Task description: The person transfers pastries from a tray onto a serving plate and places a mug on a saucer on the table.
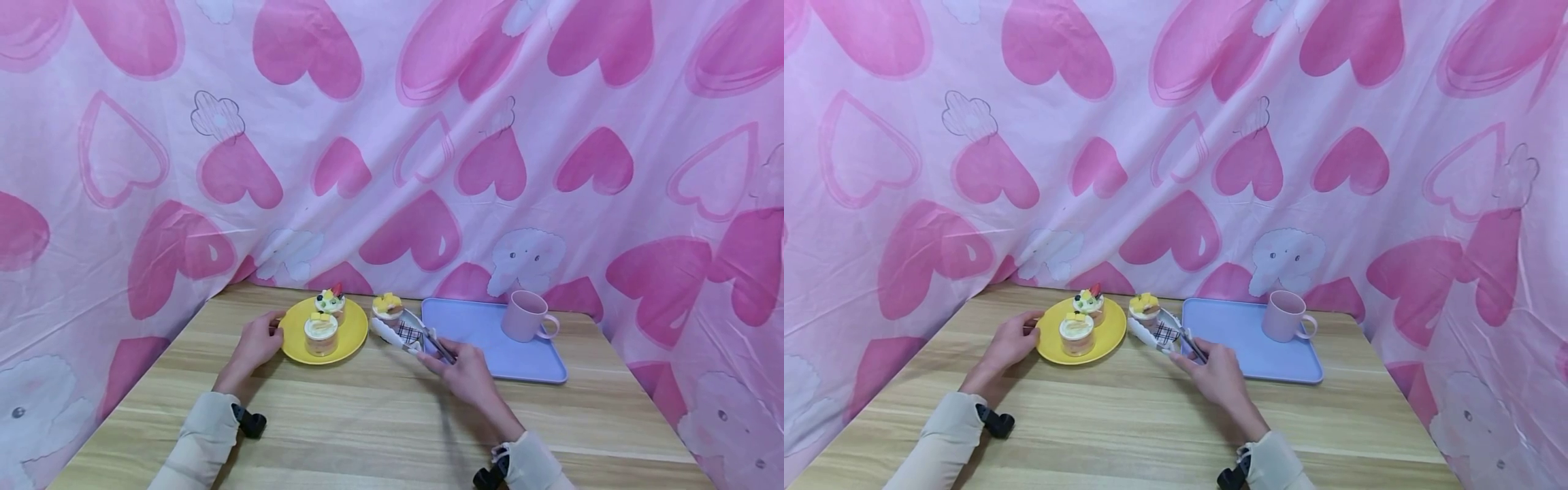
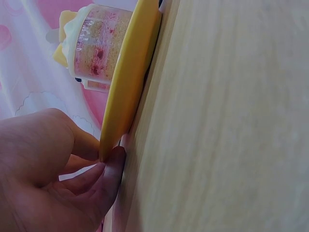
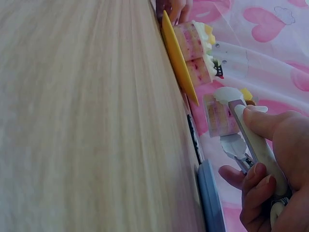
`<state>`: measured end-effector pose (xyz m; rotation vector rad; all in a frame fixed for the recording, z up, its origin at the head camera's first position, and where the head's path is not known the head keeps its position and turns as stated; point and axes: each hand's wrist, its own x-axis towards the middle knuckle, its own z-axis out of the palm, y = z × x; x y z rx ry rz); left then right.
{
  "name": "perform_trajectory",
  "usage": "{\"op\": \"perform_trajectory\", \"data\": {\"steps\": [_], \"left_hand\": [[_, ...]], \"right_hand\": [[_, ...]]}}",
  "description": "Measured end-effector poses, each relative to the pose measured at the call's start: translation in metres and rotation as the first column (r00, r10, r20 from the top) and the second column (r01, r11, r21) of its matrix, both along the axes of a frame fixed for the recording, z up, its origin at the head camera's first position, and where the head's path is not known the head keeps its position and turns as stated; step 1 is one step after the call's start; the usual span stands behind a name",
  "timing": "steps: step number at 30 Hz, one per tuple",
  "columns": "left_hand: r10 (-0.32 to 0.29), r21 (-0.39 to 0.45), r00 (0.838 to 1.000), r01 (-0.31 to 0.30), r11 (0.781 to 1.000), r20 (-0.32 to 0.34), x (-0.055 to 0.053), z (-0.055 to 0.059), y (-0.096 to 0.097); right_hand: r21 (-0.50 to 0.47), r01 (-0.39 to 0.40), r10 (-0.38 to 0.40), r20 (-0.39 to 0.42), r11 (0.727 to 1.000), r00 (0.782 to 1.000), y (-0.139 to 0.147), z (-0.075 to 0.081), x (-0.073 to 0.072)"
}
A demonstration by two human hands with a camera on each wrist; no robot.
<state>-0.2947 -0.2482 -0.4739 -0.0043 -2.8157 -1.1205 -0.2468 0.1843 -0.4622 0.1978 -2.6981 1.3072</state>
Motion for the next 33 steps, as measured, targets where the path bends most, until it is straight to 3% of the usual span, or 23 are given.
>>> {"op": "perform_trajectory", "data": {"steps": [9,17,24,33], "left_hand": [[-0.004,0.003,1.0,0.004,1.0,0.006,0.0,0.001,0.001],[-0.005,0.003,1.0,0.005,1.0,0.005,-0.002,-0.001,0.0],[-0.008,-0.001,1.0,0.008,1.0,0.008,-0.001,-0.002,-0.001],[-0.002,-0.004,1.0,0.002,1.0,0.007,-0.003,-0.002,-0.001]], "right_hand": [[-0.026,-0.001,0.001,0.012,1.0,1.0,-0.014,0.002,0.002],[0.049,-0.026,0.027,-0.03,0.998,0.999,-0.028,-0.003,-0.004],[0.031,-0.042,0.041,0.031,0.999,0.999,-0.039,-0.005,-0.008],[0.05,-0.051,0.051,0.01,0.997,0.999,-0.043,-0.002,-0.006]]}}
